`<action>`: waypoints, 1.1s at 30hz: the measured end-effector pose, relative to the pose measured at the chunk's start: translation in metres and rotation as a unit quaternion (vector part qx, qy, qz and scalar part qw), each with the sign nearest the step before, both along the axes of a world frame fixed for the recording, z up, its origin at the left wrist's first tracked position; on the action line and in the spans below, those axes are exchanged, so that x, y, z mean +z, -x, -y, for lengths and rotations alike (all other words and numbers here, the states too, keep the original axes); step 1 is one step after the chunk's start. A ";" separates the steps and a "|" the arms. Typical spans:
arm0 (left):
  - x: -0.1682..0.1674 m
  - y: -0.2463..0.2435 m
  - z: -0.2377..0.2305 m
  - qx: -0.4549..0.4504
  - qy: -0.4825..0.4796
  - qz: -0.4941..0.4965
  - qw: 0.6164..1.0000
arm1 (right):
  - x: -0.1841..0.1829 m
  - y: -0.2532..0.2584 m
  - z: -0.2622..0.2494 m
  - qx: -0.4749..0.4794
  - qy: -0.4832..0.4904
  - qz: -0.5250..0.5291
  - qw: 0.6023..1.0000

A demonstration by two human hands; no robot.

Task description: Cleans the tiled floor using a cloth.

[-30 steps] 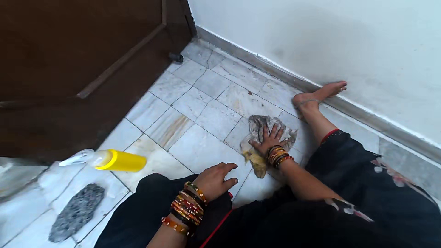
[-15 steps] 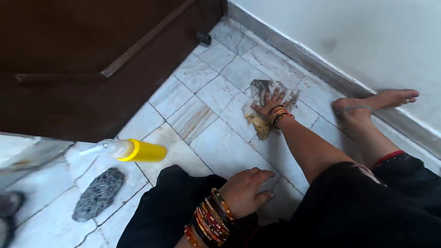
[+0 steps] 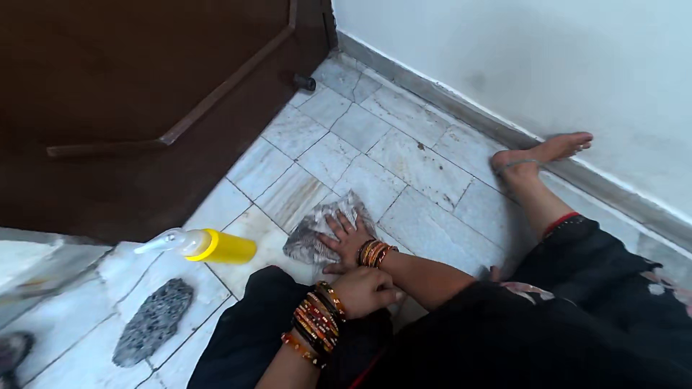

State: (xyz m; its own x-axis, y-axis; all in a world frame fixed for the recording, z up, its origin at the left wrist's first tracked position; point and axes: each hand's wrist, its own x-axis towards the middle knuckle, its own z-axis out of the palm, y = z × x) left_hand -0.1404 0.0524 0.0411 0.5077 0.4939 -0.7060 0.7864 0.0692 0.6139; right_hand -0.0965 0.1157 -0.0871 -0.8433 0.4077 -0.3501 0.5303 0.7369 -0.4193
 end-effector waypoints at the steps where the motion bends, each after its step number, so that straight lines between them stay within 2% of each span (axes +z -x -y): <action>1: -0.003 0.000 0.000 0.005 0.001 0.001 1.000 | -0.003 -0.008 0.002 0.006 0.004 -0.002 1.000; 3: -0.010 -0.001 0.000 0.016 0.005 -0.007 1.000 | -0.005 -0.028 0.000 -0.016 0.013 -0.009 1.000; 6: -0.019 -0.002 0.003 0.030 0.019 -0.031 0.999 | -0.001 -0.066 -0.009 -0.126 -0.002 -0.027 0.992; 9: -0.020 -0.005 0.003 0.030 0.026 -0.055 0.998 | 0.002 -0.109 -0.034 -0.235 -0.025 0.004 0.972; 15: -0.011 -0.013 0.007 0.033 0.003 -0.073 0.997 | 0.012 -0.229 -0.058 -0.455 -0.025 0.102 0.884; 18: -0.007 -0.006 0.011 0.073 -0.051 -0.071 0.994 | 0.015 -0.270 -0.048 -0.502 -0.005 0.130 0.855; 22: 0.008 0.025 0.014 0.187 -0.166 -0.051 0.967 | 0.018 -0.286 -0.036 -0.462 0.027 0.199 0.864; 26: 0.035 0.064 0.033 0.324 -0.282 -0.002 0.903 | 0.025 -0.273 -0.007 -0.355 0.022 0.262 0.897; 29: 0.042 0.089 0.045 0.380 -0.322 0.022 0.867 | 0.034 -0.246 0.019 -0.298 0.013 0.290 0.910; 33: 0.042 0.109 0.055 0.421 -0.328 0.022 0.845 | 0.036 -0.203 0.050 -0.250 0.014 0.294 0.923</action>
